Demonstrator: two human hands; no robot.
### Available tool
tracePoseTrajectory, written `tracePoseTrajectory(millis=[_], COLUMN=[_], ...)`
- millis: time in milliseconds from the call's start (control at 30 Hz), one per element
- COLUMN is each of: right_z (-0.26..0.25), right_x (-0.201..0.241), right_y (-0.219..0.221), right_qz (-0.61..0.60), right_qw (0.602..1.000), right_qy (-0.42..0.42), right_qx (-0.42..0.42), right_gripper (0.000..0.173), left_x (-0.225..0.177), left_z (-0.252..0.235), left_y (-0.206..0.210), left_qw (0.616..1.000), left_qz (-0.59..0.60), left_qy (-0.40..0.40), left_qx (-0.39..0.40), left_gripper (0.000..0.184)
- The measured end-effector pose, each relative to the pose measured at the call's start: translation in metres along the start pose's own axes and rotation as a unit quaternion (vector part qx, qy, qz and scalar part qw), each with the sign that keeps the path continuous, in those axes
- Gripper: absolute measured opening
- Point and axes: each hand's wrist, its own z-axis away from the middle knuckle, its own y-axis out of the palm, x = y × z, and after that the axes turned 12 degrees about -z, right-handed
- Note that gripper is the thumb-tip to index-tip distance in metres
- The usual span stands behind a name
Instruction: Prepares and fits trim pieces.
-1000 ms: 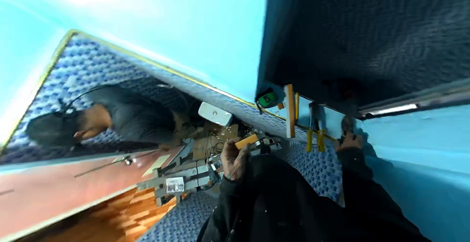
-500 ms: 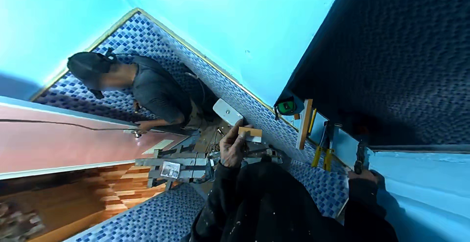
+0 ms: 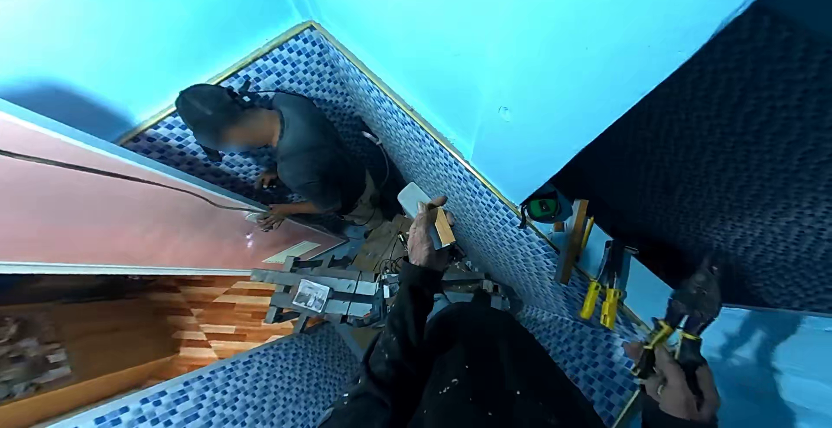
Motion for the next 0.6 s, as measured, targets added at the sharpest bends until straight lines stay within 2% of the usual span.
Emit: tracePoseTrajectory(millis=[133,200,300,433,600], right_z=[0.047,0.060,0.074,0.088,0.103], right_x=[0.033,0.031,0.029,0.026,0.027], right_y=[0.057,0.082,0.114,0.150,0.178], right_qz=[-0.031,-0.048,0.003,0.079,0.127], right_qw=[0.974,0.943,0.889,0.846,0.817], right_qy=[0.060,0.073,0.074,0.101,0.153], right_qx=[0.217,0.321,0.452,0.518,0.541], right_gripper=[0.026,0.028,0.032,0.033,0.025], left_x=[-0.015,-0.024,-0.032,-0.042,-0.057], left_z=[-0.004,-0.004,-0.007,-0.017,-0.024], left_y=[-0.019,-0.030,-0.050,-0.075,-0.096], left_qw=[0.994,0.990,0.981,0.970,0.968], left_qz=[0.075,0.098,0.127,0.136,0.111], left_qy=[-0.037,-0.039,-0.030,-0.024,-0.030], left_qx=[0.066,0.094,0.142,0.199,0.223], left_gripper=[0.067,0.067,0.064,0.061,0.058])
